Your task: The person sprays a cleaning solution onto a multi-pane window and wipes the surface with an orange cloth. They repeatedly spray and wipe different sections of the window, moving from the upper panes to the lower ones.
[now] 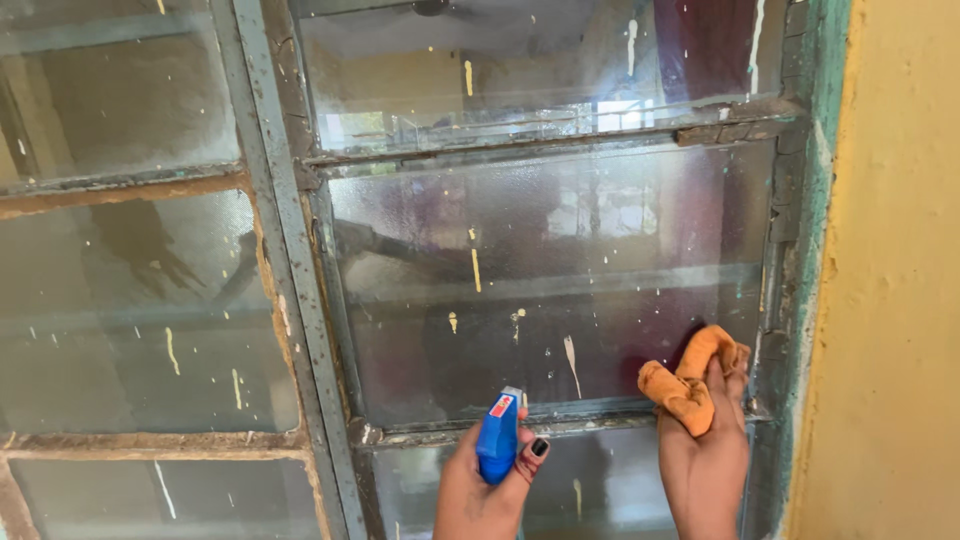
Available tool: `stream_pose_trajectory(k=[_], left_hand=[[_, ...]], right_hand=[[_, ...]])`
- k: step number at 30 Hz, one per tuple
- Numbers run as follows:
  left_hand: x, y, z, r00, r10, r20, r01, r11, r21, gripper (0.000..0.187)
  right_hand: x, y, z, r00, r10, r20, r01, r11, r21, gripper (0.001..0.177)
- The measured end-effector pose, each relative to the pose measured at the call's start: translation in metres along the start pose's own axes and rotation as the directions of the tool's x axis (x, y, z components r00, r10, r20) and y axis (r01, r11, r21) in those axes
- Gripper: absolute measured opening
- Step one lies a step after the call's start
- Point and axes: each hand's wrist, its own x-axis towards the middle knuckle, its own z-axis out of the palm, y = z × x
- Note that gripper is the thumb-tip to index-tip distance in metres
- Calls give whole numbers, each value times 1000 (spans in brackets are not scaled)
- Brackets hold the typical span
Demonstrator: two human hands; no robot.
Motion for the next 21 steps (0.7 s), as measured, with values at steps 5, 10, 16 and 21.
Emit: stream_pose_trajectory(k=[5,10,16,21], left_hand=[[7,-13,-1,999,-35,-38,35,999,6,46],[-1,0,0,999,-47,-1,47,998,42,44],[-8,19,10,999,-42,-4,43,999,11,41],[-8,16,21,1000,-5,19,1,980,198,36]], right_hand=[[-32,-20,54,824,375,423,-441,-42,896,72],[-41,-18,36,953,-302,-13,302,950,84,81],[-7,-2,-2,1000,-23,4,23,997,78,67],[-39,-9,23,994,-84,67,77,992,100,83]])
